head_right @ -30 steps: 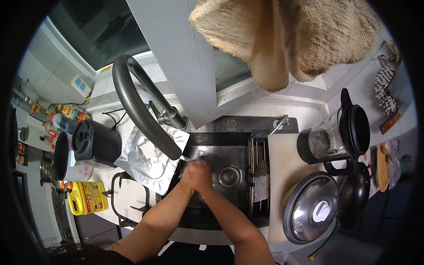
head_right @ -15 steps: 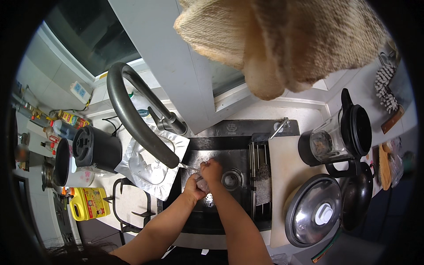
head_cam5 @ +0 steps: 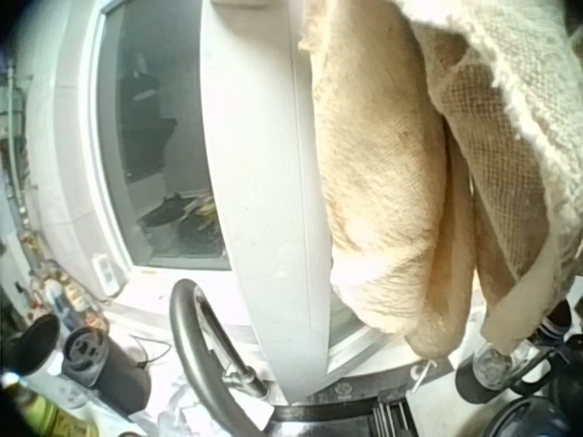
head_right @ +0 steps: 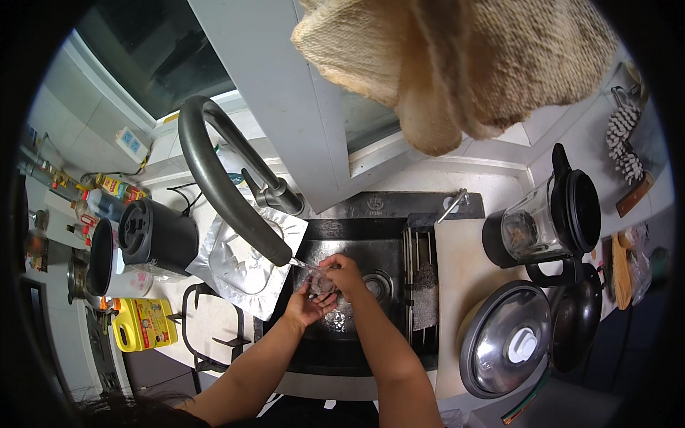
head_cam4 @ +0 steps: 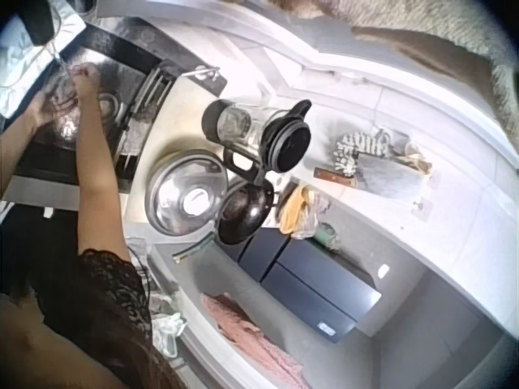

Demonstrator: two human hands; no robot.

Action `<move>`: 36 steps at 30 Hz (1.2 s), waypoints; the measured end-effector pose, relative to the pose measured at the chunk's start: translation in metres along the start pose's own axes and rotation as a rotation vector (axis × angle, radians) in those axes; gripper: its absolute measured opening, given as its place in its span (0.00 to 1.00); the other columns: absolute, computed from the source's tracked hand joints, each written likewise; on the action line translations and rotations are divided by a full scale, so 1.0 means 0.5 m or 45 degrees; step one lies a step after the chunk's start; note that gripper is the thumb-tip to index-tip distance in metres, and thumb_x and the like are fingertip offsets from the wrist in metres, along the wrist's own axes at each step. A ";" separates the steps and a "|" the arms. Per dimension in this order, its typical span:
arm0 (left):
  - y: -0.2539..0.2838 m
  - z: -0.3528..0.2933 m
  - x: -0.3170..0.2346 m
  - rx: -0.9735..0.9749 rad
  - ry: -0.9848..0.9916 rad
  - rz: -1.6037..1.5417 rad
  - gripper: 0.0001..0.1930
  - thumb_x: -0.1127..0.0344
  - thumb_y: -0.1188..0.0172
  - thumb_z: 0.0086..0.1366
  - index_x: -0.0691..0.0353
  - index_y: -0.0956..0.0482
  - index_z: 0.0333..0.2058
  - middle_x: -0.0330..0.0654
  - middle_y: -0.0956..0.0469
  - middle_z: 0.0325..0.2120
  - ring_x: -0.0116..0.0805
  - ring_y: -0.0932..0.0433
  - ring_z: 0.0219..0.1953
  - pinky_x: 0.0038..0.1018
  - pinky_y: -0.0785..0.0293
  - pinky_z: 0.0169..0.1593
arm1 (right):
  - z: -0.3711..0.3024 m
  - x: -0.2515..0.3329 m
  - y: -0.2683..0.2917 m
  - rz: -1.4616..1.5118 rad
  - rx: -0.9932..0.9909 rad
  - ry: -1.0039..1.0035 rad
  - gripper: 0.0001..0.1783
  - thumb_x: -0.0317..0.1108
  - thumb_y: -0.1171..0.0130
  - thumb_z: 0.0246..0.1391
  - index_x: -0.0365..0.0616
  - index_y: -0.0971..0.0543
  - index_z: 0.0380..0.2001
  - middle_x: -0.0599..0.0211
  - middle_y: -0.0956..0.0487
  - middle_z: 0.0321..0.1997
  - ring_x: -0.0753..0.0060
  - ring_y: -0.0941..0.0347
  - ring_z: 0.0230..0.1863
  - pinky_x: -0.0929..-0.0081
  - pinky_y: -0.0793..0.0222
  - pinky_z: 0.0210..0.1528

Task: The person washes a cloth under running water in the sink, then wrings it out. They move to the stovetop and wipe the surface with the cloth, lifting and replacing a burner grate during the process.

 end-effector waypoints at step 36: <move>-0.008 0.119 0.002 1.074 0.323 -0.155 0.17 0.53 0.55 0.64 0.58 0.24 0.40 0.44 0.22 0.38 0.43 0.25 0.41 0.40 0.30 0.48 | -0.149 -0.010 -0.124 -1.050 -0.616 0.884 0.10 0.39 0.41 0.47 0.46 0.28 0.23 0.60 0.28 0.29 0.52 0.30 0.32 0.60 0.33 0.32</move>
Point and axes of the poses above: each hand's wrist, its own z-axis towards the middle knuckle, its own y-axis out of the back of the hand, x = y × z, the point moved 3 cm from there along z, towards the middle knuckle
